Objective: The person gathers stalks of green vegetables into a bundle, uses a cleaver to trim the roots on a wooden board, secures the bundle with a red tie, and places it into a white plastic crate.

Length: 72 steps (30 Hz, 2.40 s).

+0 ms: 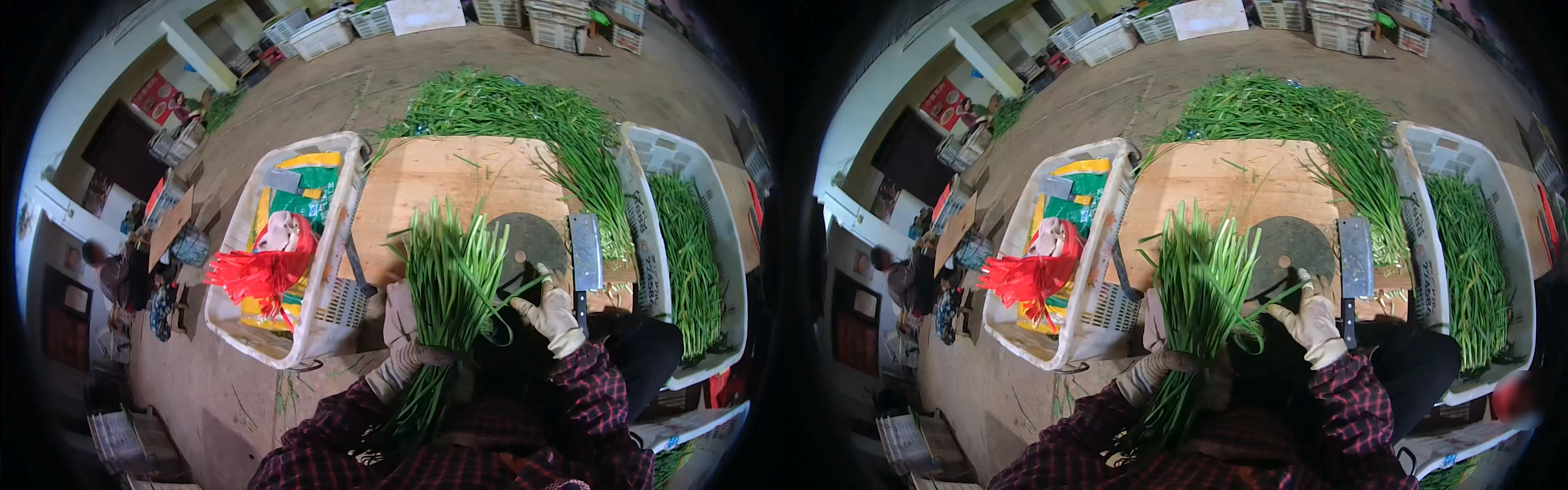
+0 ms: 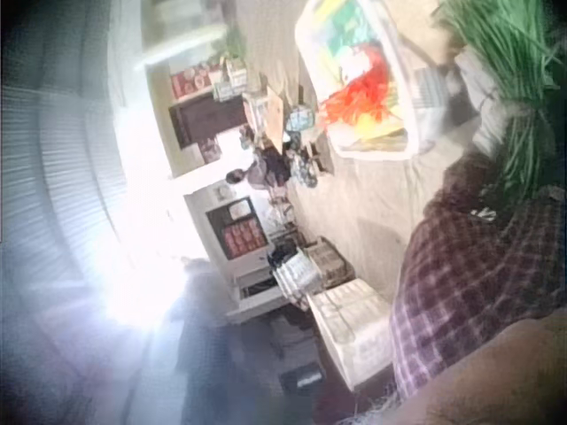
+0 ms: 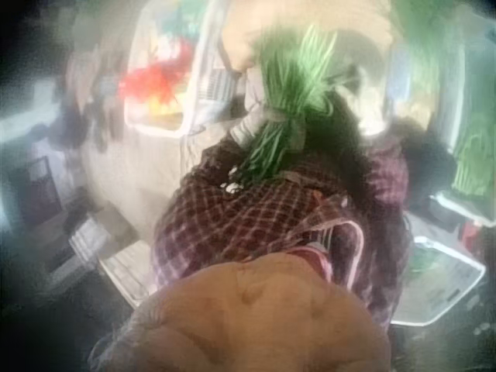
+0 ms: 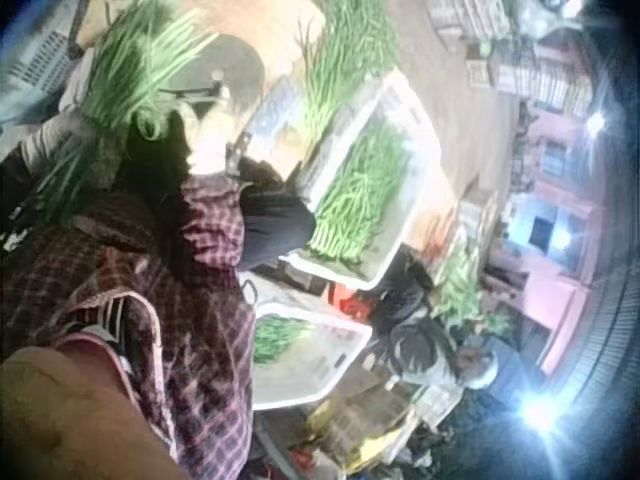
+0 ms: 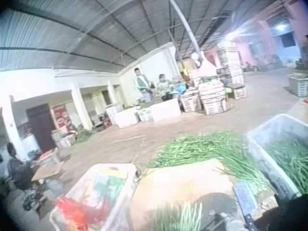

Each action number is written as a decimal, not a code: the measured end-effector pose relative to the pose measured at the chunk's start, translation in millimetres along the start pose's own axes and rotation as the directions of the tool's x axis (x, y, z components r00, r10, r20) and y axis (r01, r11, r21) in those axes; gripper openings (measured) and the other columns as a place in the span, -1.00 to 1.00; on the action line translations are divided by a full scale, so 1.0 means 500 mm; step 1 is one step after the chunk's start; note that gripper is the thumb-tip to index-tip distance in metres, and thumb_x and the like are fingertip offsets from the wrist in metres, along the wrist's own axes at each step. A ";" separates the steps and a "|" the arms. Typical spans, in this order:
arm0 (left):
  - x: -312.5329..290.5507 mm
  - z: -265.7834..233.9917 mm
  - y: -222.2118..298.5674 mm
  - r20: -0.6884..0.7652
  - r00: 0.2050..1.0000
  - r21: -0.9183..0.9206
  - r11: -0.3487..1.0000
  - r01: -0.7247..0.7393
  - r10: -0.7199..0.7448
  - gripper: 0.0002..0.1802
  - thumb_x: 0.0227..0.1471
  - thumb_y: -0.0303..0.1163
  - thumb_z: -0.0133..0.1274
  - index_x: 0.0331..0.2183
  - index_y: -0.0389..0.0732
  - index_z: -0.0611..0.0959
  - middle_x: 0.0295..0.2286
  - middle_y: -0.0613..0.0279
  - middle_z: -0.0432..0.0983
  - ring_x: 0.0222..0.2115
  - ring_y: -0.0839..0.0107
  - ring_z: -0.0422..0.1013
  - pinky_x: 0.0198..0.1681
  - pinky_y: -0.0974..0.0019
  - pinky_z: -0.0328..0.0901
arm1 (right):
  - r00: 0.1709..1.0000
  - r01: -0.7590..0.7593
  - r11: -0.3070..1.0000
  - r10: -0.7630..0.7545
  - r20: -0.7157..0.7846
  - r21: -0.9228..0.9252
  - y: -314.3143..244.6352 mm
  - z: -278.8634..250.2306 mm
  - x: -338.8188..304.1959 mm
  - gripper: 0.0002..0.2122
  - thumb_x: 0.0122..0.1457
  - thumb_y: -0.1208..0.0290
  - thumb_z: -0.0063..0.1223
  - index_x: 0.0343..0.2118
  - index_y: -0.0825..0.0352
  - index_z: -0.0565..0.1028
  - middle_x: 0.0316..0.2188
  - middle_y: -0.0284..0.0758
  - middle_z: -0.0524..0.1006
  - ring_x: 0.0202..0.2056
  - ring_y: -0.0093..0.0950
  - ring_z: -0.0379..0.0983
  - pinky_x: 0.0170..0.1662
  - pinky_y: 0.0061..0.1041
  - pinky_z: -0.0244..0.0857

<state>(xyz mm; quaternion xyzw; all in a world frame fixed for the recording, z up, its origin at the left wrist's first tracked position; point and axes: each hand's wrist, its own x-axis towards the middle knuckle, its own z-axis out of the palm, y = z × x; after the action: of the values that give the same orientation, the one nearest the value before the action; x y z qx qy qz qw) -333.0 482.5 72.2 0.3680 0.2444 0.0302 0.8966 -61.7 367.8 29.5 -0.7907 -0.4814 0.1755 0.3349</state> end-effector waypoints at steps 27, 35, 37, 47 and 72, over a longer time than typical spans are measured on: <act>-0.033 -0.077 -0.164 0.237 0.750 -0.800 0.315 0.511 -0.617 -0.57 0.20 -0.25 -0.14 0.00 -0.31 0.49 -0.02 0.01 0.43 -0.01 0.16 0.37 0.09 0.13 0.26 | 0.848 0.527 0.843 -0.515 0.124 -0.105 -0.140 -0.092 -0.006 -0.90 -0.06 0.44 0.12 -0.60 0.31 0.46 -0.63 -0.24 0.46 -0.42 -0.21 0.46 -0.29 -0.26 0.34; -0.035 -0.089 -0.162 0.332 0.745 -0.819 0.214 0.532 -0.578 -0.58 0.19 -0.25 -0.14 -0.03 -0.31 0.52 -0.04 -0.02 0.45 -0.02 0.13 0.37 0.10 0.06 0.24 | 0.912 0.399 0.818 -0.402 0.086 -0.415 -0.131 -0.088 -0.004 -0.81 -0.01 0.30 0.16 -0.59 0.30 0.45 -0.52 -0.23 0.51 -0.47 -0.19 0.48 -0.42 -0.28 0.36; -0.039 -0.090 -0.162 0.343 0.736 -0.843 0.155 0.515 -0.584 -0.59 0.19 -0.25 -0.13 -0.06 -0.32 0.54 -0.06 -0.04 0.46 -0.04 0.11 0.38 0.09 0.04 0.24 | 0.950 0.286 0.783 -0.306 0.059 -0.552 -0.113 -0.099 0.015 -0.80 0.01 0.27 0.14 -0.60 0.28 0.46 -0.53 -0.23 0.52 -0.50 -0.19 0.49 -0.44 -0.28 0.37; -0.073 -0.090 -0.125 0.357 0.858 -0.808 0.339 0.482 -0.368 -0.59 0.15 -0.13 -0.06 -0.11 -0.22 0.58 -0.10 0.13 0.51 -0.10 0.28 0.42 0.06 0.18 0.28 | 0.788 0.503 0.630 -0.052 0.613 -0.592 -0.045 -0.189 -0.117 -0.86 -0.07 0.31 0.14 -0.62 0.25 0.52 -0.68 -0.27 0.47 -0.53 -0.29 0.48 -0.43 -0.23 0.30; -0.063 -0.025 -0.123 0.125 0.733 -0.855 0.301 0.421 -0.669 -0.54 0.14 -0.19 -0.03 -0.01 -0.27 0.51 0.00 0.06 0.41 0.00 0.17 0.34 0.12 0.14 0.21 | 0.820 0.424 0.900 -0.429 -0.378 -0.101 -0.121 -0.232 0.033 -0.83 0.05 0.40 0.15 -0.55 0.41 0.49 -0.56 -0.17 0.51 -0.40 -0.19 0.50 -0.23 -0.32 0.37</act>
<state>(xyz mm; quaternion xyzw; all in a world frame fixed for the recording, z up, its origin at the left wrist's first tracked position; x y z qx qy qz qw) -374.3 438.4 36.4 -0.2264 0.4214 -0.1177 0.8702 -23.1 359.3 155.1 -0.6839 -0.5703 -0.0683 0.4499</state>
